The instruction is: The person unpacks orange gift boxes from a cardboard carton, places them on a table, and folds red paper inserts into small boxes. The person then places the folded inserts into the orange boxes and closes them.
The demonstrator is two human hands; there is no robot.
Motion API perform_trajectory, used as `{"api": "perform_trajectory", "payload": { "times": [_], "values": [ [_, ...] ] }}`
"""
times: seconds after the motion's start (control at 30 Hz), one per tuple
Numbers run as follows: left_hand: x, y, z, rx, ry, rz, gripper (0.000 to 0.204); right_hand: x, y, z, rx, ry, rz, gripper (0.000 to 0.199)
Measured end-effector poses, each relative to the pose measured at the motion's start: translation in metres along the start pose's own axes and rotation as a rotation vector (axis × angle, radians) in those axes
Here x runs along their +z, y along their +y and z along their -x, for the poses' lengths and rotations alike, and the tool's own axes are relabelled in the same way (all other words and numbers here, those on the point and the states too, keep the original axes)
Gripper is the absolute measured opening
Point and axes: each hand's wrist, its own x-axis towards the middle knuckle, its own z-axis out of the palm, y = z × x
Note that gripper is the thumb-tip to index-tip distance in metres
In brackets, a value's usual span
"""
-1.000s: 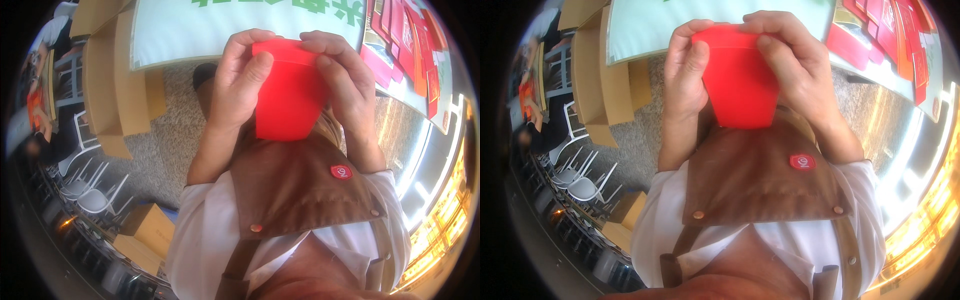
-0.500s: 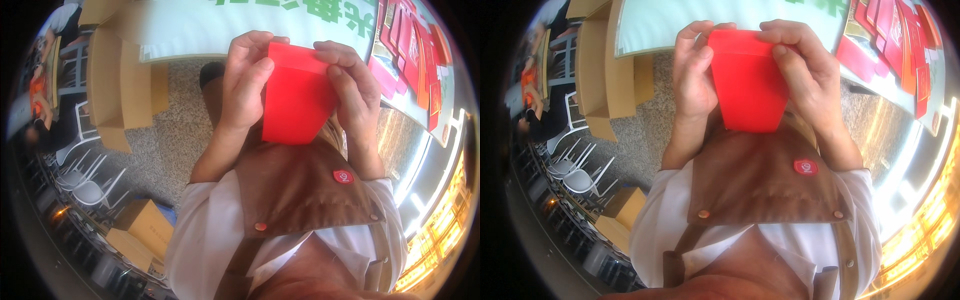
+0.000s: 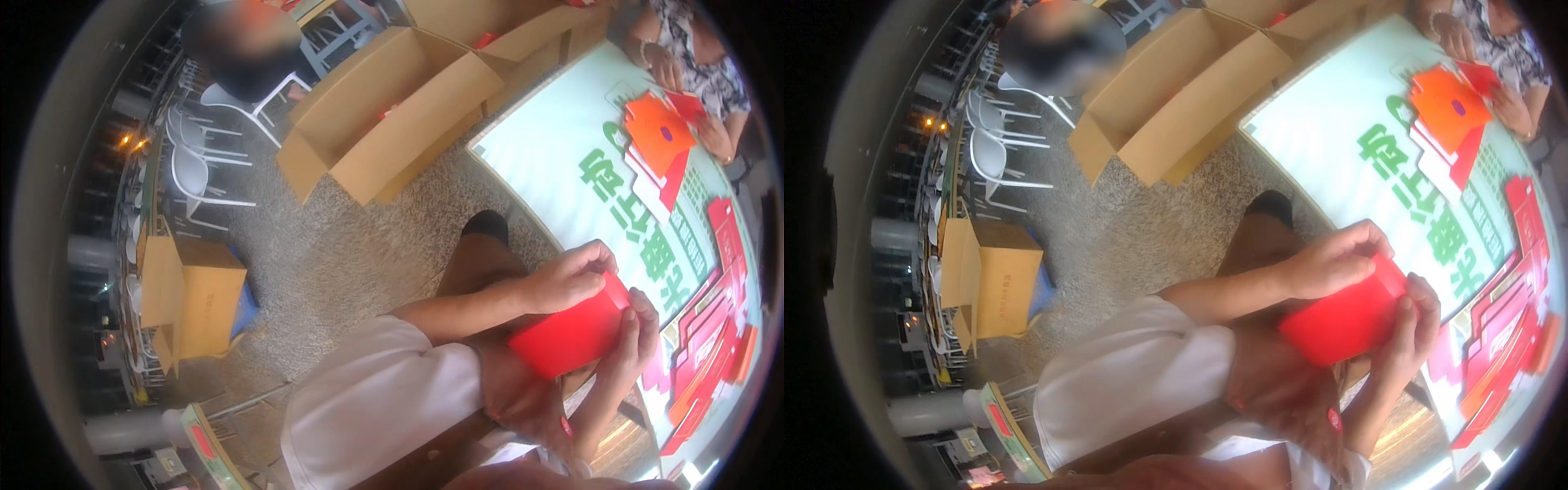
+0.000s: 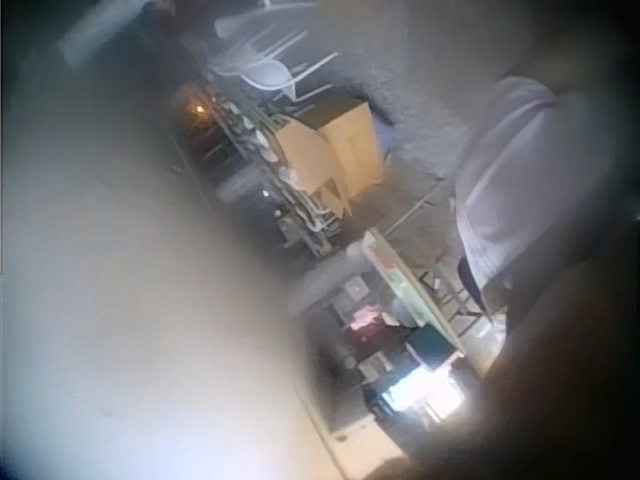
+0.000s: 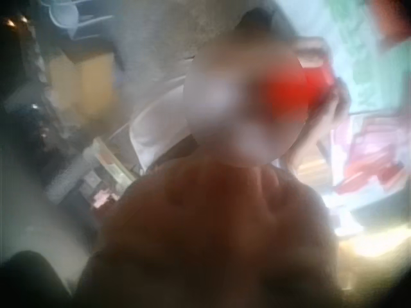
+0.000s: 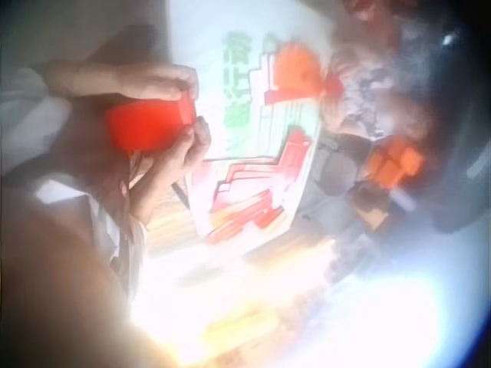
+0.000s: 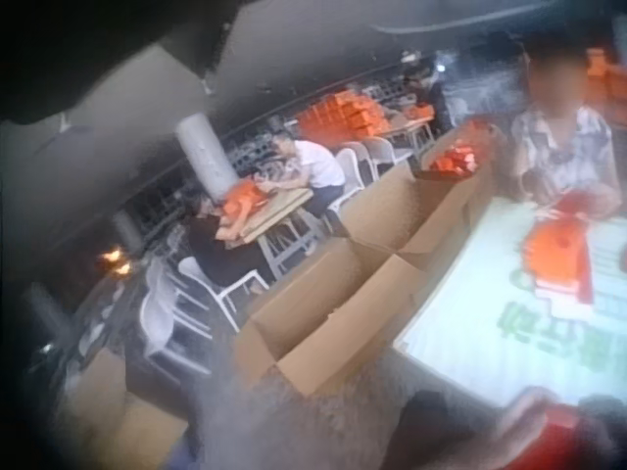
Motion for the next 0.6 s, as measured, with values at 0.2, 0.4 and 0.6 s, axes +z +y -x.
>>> {"api": "perform_trajectory", "payload": {
  "times": [0.2,0.4,0.6],
  "values": [
    [0.0,0.016,-0.002,-0.069,-0.036,-0.045,0.021,0.003,-0.011,0.001,0.107,0.007,-0.052,0.026],
    [-0.002,-0.003,0.002,-0.115,0.068,0.058,0.017,0.003,-0.011,0.0,0.071,0.004,0.082,0.024],
    [0.001,0.003,0.012,0.014,0.011,0.203,0.027,0.014,-0.037,0.005,0.1,-0.045,-0.097,0.022]
  ]
}}
